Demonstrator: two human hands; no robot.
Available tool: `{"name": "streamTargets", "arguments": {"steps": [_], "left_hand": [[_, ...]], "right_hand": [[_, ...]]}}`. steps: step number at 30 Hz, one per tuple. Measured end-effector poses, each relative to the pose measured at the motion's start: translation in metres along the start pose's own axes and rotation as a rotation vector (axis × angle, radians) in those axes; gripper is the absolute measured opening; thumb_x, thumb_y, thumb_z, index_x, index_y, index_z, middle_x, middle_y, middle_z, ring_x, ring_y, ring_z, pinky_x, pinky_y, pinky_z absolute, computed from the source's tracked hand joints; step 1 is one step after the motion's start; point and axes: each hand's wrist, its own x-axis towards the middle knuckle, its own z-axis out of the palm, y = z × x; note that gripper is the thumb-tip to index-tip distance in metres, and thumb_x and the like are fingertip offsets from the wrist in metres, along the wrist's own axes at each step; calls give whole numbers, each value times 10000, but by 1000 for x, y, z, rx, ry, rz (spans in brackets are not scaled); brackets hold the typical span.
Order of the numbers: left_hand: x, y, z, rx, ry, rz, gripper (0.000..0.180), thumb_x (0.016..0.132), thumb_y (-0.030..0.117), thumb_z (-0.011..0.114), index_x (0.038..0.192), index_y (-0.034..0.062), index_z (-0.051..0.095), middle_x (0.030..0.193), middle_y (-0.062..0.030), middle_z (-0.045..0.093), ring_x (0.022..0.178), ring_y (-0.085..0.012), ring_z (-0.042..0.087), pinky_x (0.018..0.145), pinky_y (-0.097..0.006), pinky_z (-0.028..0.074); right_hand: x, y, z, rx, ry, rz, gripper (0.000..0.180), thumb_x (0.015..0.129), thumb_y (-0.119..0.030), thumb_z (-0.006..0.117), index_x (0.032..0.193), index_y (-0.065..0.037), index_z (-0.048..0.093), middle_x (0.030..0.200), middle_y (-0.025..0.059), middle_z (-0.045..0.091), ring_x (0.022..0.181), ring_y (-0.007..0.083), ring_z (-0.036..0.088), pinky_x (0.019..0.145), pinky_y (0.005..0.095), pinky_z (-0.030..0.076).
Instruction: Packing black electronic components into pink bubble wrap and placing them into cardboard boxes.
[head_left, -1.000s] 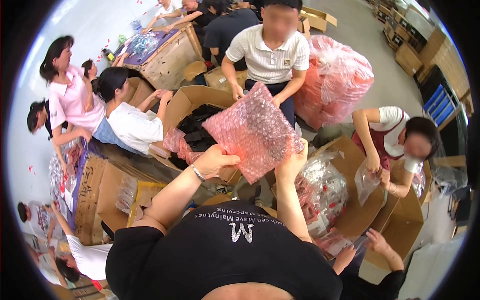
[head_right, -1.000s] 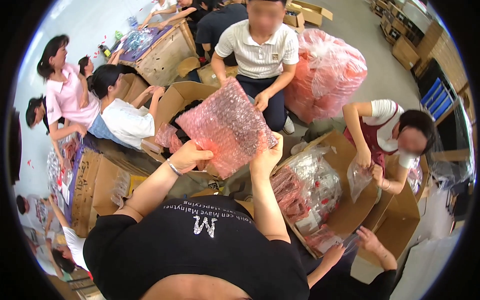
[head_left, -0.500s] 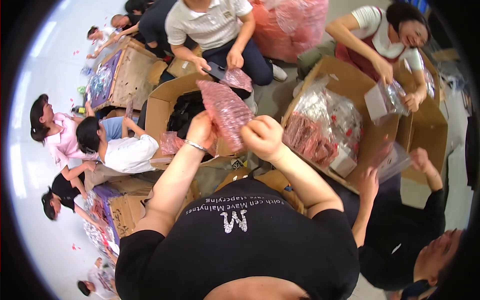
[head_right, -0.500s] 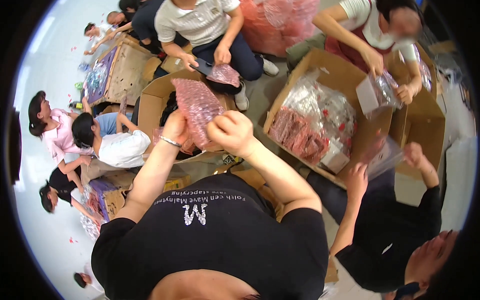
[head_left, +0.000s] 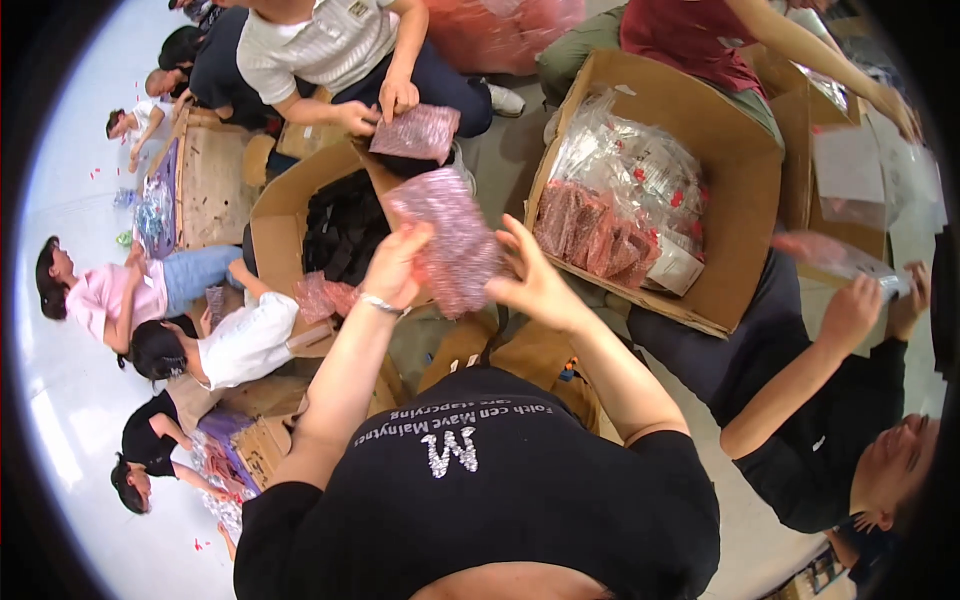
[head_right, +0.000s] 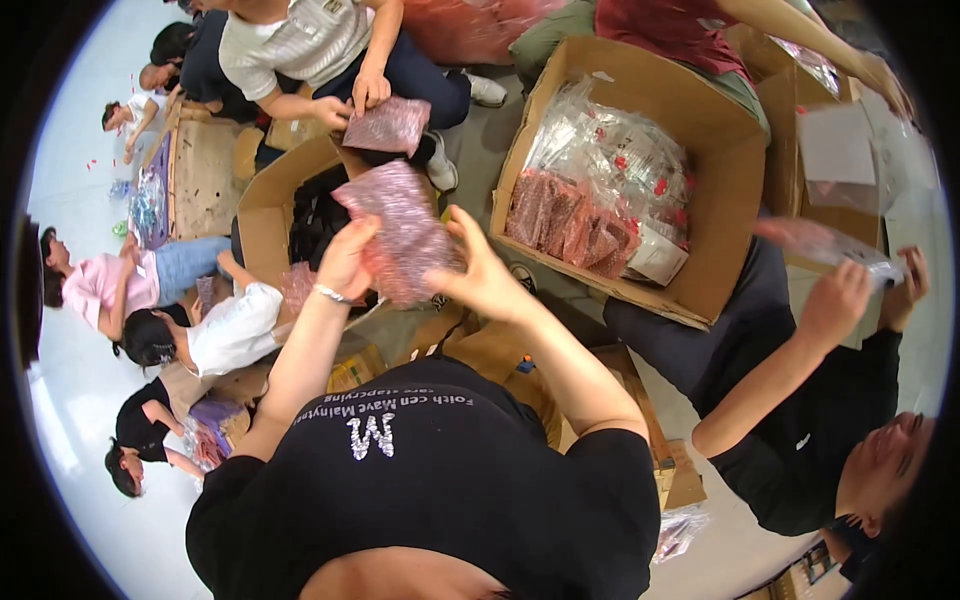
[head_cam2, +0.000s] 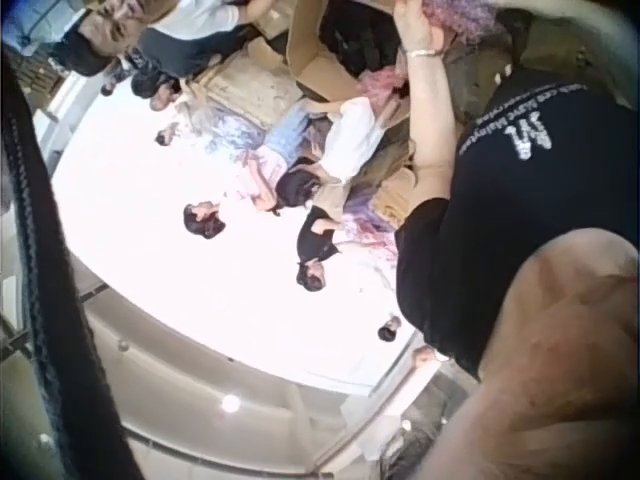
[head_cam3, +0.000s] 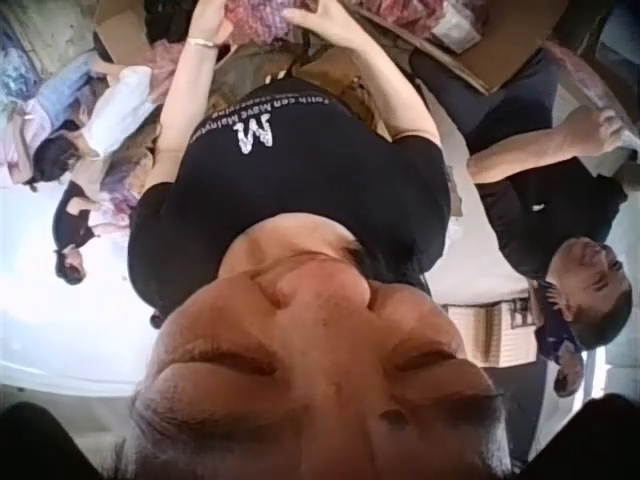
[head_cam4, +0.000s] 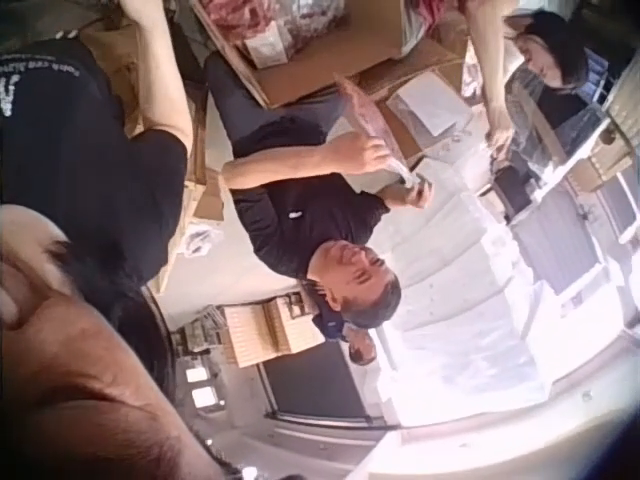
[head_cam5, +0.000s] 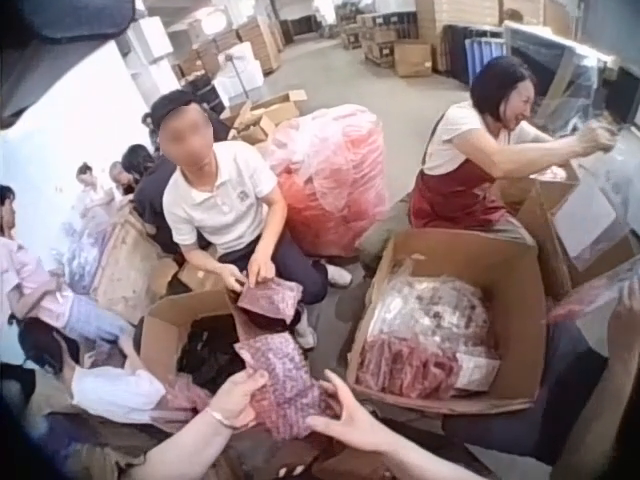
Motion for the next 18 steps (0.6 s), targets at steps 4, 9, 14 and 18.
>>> {"name": "streamTargets", "arguments": {"steps": [4,9,14,18], "left_hand": [[38,-41,10,331,-25,-138,319,889,233,527,1123,18,497,1005,-35,584,881,-119,555,784,-276,456],[29,-70,-72,328,58,-335,323,901,293,492,1138,73,491,989,-57,567,840,-127,570,710,-254,481],[-56,-85,-200,140,501,-430,255,896,247,500,1093,87,522,968,-64,588,780,-133,597,678,-257,490],[-41,-95,-301,317,681,-313,147,828,192,568,926,90,609,776,-18,630,655,-88,581,566,-215,469]], "right_hand": [[28,58,-43,19,169,278,524,769,6,608,1259,-17,422,1093,76,544,951,135,524,834,256,432],[63,140,-180,67,736,109,519,804,21,555,1279,-77,370,1212,87,452,1021,221,482,832,363,440],[99,275,-219,-134,820,534,604,812,-59,584,1338,-93,289,1226,96,460,1021,250,496,825,366,446],[92,318,-382,-1501,313,1194,581,769,-393,608,1132,53,524,1168,194,536,1003,274,570,858,376,449]]}}
